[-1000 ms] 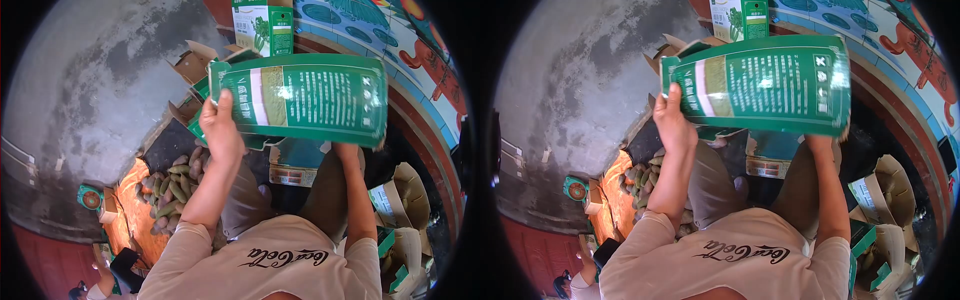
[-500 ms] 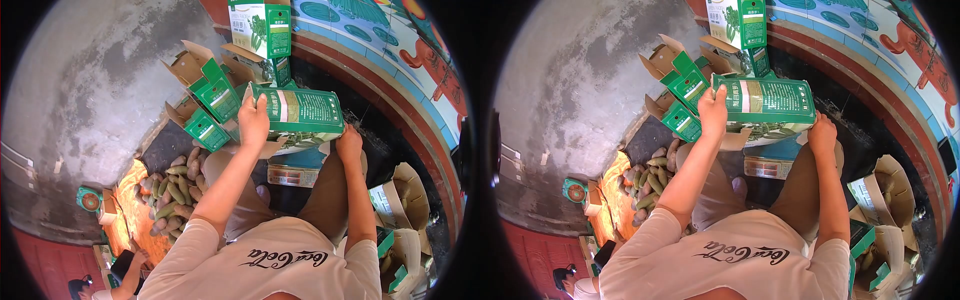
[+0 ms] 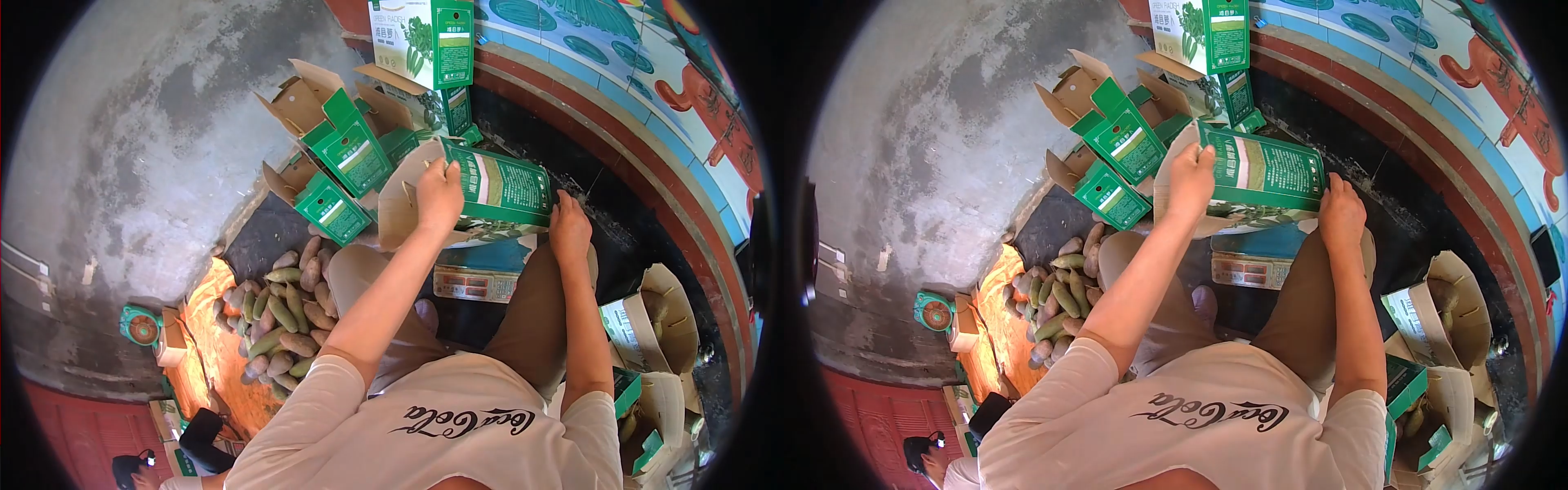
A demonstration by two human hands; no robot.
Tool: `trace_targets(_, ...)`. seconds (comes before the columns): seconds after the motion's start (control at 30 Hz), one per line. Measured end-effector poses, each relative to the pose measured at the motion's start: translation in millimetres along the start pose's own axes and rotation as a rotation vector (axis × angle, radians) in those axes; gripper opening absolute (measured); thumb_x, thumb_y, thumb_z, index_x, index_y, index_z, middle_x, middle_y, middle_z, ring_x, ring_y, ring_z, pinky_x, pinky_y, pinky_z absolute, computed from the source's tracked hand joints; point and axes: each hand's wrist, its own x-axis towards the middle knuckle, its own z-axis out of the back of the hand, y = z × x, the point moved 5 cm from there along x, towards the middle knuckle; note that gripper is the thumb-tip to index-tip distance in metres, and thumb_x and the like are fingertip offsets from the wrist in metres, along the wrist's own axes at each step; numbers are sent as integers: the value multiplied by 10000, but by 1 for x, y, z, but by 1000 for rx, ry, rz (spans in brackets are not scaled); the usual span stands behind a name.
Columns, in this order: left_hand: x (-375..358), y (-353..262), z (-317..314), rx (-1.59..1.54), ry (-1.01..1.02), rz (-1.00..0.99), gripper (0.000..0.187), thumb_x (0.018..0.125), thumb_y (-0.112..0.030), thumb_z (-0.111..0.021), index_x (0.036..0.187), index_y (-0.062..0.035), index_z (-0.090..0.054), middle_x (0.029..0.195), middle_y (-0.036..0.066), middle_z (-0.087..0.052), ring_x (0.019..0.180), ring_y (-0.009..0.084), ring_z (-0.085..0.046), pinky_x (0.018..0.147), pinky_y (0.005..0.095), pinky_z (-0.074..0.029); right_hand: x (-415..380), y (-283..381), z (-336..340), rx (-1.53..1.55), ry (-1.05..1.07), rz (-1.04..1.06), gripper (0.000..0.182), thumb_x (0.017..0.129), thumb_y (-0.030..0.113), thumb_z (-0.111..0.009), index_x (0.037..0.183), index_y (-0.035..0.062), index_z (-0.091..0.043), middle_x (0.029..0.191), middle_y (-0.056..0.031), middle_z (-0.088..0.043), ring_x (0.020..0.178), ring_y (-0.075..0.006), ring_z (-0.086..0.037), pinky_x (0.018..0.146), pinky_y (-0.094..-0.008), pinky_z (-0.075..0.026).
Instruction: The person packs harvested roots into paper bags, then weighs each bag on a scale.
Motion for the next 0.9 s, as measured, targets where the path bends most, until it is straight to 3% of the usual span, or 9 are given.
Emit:
trace_targets(0.03,-1,0,-7,-43,4,-1,206,916,-140,-477,900,39,-578,809,231,-615,761,367,-598,722,415,-445,0,1,0,5,7,5,284,829,116,-601,1102,45,-572,909,-127,-622,823,-300,-629,715,-389,-507)
trace_targets(0.13,4,-5,-26,-84,137,82,179,924,-109,-498,960,34,-597,779,75,-606,701,111,-515,651,297,-425,1,7,0,54,37,16,275,848,179,-614,1089,50,-580,901,-129,-620,825,-307,-626,717,-394,-502)
trace_targets(0.27,0,-11,-55,-289,377,228,171,926,-120,-511,973,23,-591,868,93,-615,768,111,-535,709,277,-442,2,17,7,112,69,53,318,858,268,-621,1088,51,-586,904,-140,-620,827,-322,-622,718,-402,-496)
trace_targets(0.3,-1,-11,-60,-235,468,194,295,950,-236,-498,1054,27,-584,943,125,-622,850,148,-559,772,296,-450,2,18,9,104,70,66,332,860,288,-621,1089,51,-587,908,-143,-621,828,-327,-622,718,-403,-495)
trace_targets(0.4,-4,-6,-57,67,653,-2,461,958,-385,-454,1132,28,-567,1010,156,-627,935,205,-572,836,330,-446,3,15,11,97,89,35,347,874,302,-600,1106,45,-579,936,-155,-625,840,-334,-623,725,-404,-499)
trace_targets(0.43,-9,4,-54,114,709,-44,587,949,-495,-397,1184,20,-552,1100,194,-618,1041,280,-572,889,369,-435,2,12,10,85,88,22,344,880,298,-593,1110,43,-577,942,-158,-626,844,-336,-623,727,-405,-500)
trace_targets(0.53,-19,45,-37,520,718,-68,509,927,-440,-481,1142,8,-591,1094,209,-630,1042,322,-589,878,392,-451,2,5,6,64,95,-8,325,897,276,-569,1118,37,-569,955,-166,-626,855,-339,-623,734,-410,-503)
trace_targets(0.67,-17,118,-20,679,730,-70,343,849,-340,-602,1030,-53,-650,980,198,-653,927,354,-621,808,437,-483,1,-3,3,89,94,-46,283,922,227,-520,1135,45,-559,975,-171,-619,874,-358,-611,738,-427,-494)
trace_targets(0.9,-35,109,-33,811,703,-287,291,794,-278,-668,1009,-82,-656,943,139,-664,860,332,-638,740,431,-499,3,-1,12,138,-69,-61,227,895,117,-524,1098,28,-571,977,-157,-609,857,-350,-604,741,-416,-497)
